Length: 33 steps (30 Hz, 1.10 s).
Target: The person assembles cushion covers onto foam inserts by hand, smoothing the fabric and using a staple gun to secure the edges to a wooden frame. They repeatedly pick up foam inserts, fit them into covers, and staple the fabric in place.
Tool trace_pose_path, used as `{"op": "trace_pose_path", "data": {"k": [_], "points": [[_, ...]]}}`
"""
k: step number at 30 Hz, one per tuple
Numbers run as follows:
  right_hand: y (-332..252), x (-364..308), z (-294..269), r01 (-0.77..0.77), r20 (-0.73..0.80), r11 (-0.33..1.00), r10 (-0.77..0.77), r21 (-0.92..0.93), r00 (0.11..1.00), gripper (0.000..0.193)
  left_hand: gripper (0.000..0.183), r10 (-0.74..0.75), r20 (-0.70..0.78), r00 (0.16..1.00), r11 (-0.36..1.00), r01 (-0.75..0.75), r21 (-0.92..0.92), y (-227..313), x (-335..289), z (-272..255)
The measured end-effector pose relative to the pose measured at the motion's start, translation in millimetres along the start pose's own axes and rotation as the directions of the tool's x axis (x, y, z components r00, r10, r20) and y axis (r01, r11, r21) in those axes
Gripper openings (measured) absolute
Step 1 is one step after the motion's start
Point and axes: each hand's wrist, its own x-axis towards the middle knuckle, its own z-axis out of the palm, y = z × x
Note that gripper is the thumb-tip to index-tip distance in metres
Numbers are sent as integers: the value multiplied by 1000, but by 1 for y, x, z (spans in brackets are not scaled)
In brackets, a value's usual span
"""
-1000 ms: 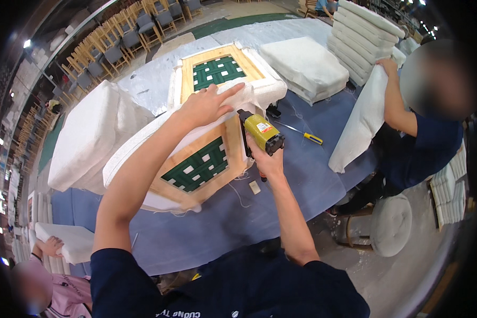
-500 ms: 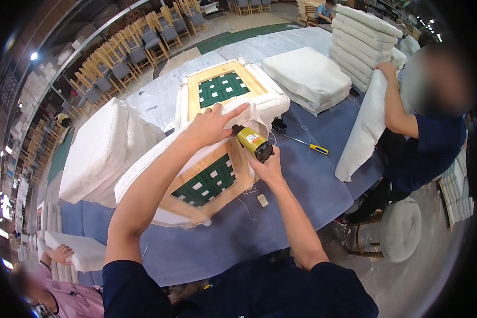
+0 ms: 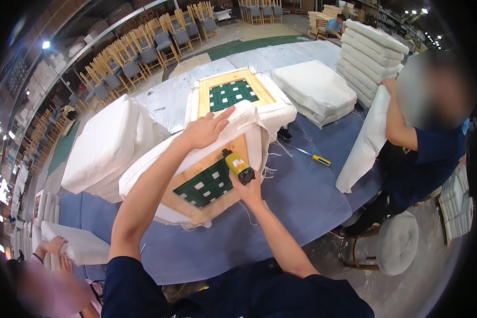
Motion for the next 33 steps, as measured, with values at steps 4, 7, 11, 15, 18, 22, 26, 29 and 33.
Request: {"op": "trace_pose_path", "data": {"k": [4, 7, 11, 15, 18, 22, 26, 29, 33], "points": [[1, 3, -3, 3, 56, 999, -1, -36, 998, 31, 61, 82, -190, 978, 970, -35, 240, 0, -13, 12], [-28, 10, -14, -109, 75, 994, 107, 29, 991, 29, 67, 157, -198, 968, 959, -102, 264, -6, -14, 12], [-72, 16, -42, -122, 86, 983, 111, 137, 990, 28, 70, 226, -193, 955, 951, -174, 254, -13, -9, 15], [-58, 32, -44, 42, 45, 999, -43, 35, 998, 32, 75, 227, -167, 960, 949, -180, 258, -7, -6, 13], [-35, 48, -31, -53, 37, 998, 52, 33, 998, 32, 80, 257, -214, 942, 940, -193, 281, -11, -11, 21], [-46, 38, -29, -25, 25, 990, 22, 142, 999, 35, 92, 263, -212, 941, 931, -190, 312, -16, -7, 25], [-45, 40, -27, 31, 14, 999, -32, 25, 999, 29, 101, 147, -113, 983, 952, -110, 286, 3, -11, 11], [-42, 26, -23, 25, 8, 998, -25, 66, 1000, 26, 105, 264, -77, 961, 954, -249, 165, -14, -12, 6], [-13, -14, 3, -76, 86, 987, 64, 139, 994, 31, 70, 173, 163, 971, 882, -79, -464, -84, 17, -17]]}}
